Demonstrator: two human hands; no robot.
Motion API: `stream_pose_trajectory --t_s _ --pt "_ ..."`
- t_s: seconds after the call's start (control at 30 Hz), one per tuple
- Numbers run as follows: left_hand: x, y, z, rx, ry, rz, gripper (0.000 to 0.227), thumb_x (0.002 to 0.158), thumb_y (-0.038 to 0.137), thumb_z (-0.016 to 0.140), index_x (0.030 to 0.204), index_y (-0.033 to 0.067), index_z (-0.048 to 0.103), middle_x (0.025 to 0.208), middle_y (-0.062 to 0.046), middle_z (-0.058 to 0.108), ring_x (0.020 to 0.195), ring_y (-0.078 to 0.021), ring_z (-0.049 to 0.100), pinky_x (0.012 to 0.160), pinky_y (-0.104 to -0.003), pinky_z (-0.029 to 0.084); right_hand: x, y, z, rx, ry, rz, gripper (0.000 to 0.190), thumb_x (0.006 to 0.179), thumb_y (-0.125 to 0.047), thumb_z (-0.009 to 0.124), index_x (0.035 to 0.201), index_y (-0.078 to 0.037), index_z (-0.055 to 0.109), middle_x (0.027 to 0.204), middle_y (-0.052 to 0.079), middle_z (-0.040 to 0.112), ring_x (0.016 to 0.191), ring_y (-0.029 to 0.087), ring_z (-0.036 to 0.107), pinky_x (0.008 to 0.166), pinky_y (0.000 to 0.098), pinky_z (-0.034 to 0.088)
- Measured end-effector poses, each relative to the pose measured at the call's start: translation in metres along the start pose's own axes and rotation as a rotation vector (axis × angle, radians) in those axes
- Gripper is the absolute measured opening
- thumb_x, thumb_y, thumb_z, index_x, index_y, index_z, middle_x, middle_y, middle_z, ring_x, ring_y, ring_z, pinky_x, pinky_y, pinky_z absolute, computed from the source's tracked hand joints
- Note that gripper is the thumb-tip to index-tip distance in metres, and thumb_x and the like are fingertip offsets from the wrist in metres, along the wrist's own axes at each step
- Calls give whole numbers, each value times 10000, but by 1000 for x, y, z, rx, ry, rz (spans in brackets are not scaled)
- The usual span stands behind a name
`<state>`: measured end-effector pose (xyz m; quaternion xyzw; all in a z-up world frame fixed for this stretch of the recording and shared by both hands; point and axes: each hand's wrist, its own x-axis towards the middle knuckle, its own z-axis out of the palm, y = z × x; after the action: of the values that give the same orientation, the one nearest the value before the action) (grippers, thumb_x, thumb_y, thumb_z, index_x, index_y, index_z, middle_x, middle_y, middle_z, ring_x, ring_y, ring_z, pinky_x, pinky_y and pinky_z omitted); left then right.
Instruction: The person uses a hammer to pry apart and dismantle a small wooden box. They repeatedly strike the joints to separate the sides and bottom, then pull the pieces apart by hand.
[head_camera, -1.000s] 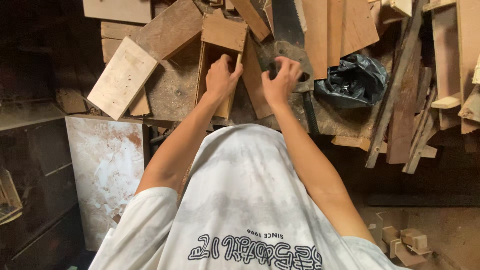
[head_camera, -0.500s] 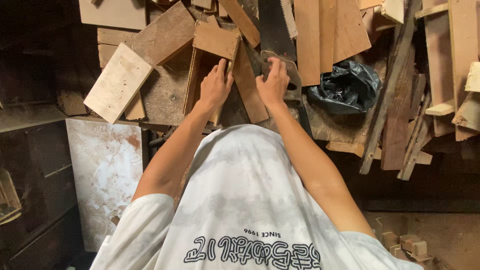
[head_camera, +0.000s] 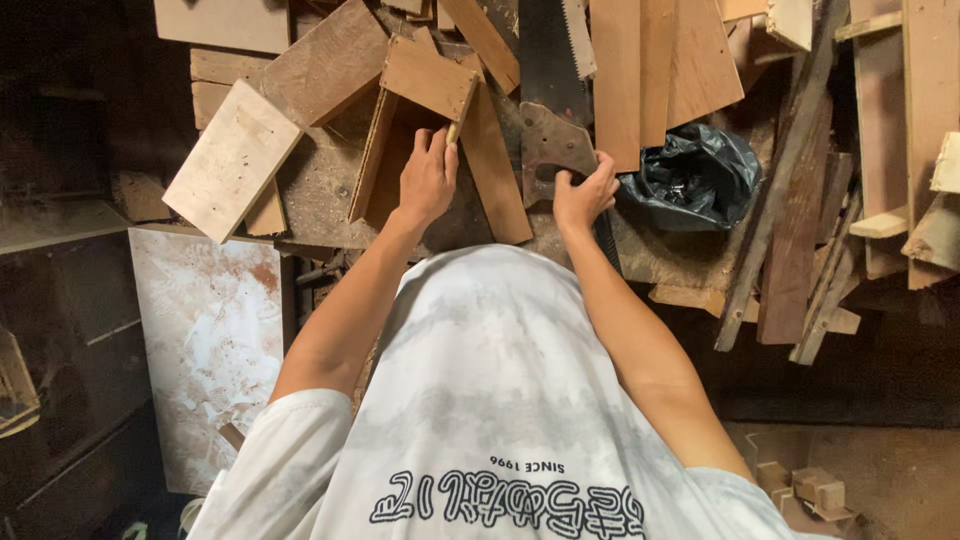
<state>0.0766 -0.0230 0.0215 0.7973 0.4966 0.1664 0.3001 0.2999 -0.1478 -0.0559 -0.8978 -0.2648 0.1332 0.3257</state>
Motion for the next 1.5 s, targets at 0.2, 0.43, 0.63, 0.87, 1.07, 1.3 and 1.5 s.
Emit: stream_pose_trajectory --t_s 0.2,0.43,0.63,0.87,1.07,1.3,1.5 --pt "-3 -3 -3 -50 -23 -47 353 1111 317 452 1354 93 578 1160 -193 576 1001 -442 626 835 -511 526 8 -27 -10 245 -69 36 355 855 -161 721 1175 -68 598 1080 142 722 1013 346 709 880 440 529" --pt "-9 -12 -13 -188 -145 -144 480 1089 411 416 1369 52 569 1167 -200 552 1051 -405 605 905 -476 494 56 -75 9 273 27 -149 345 845 -43 707 1174 -38 600 1101 173 702 1064 361 692 915 452 530" --pt "-8 -15 -18 -225 -152 -149 486 1081 414 433 1360 45 583 1185 -192 563 1071 -386 615 930 -457 497 84 -99 31 375 -49 -327 311 902 5 722 1196 -13 623 1114 156 707 1044 312 715 895 409 567" --pt "6 -22 -4 -274 -62 -62 415 1062 364 519 1268 17 619 1127 -200 584 1046 -391 612 900 -457 503 63 -110 8 397 -294 -411 378 889 -134 826 1231 -59 685 1128 101 732 991 223 710 852 355 575" --pt "20 -23 8 -289 -8 -114 341 1063 314 573 1044 -25 605 981 -217 541 894 -391 558 808 -467 475 25 -89 32 216 -330 -465 311 862 -146 831 1128 -64 693 1046 94 730 962 272 639 879 419 504" --pt "17 -14 3 -96 -70 15 328 963 279 677 1088 3 553 1037 -232 527 912 -448 563 748 -520 478 4 -52 32 142 -211 -459 359 838 -92 795 1171 -78 661 1216 156 582 1172 357 506 1016 472 432" --pt "12 -1 -7 -109 -26 -9 210 1038 211 595 1181 61 628 1034 -214 584 900 -442 603 762 -517 492 -4 -18 -13 -264 -153 -60 607 795 -131 797 1316 -118 485 1314 173 438 1262 397 439 969 583 377"
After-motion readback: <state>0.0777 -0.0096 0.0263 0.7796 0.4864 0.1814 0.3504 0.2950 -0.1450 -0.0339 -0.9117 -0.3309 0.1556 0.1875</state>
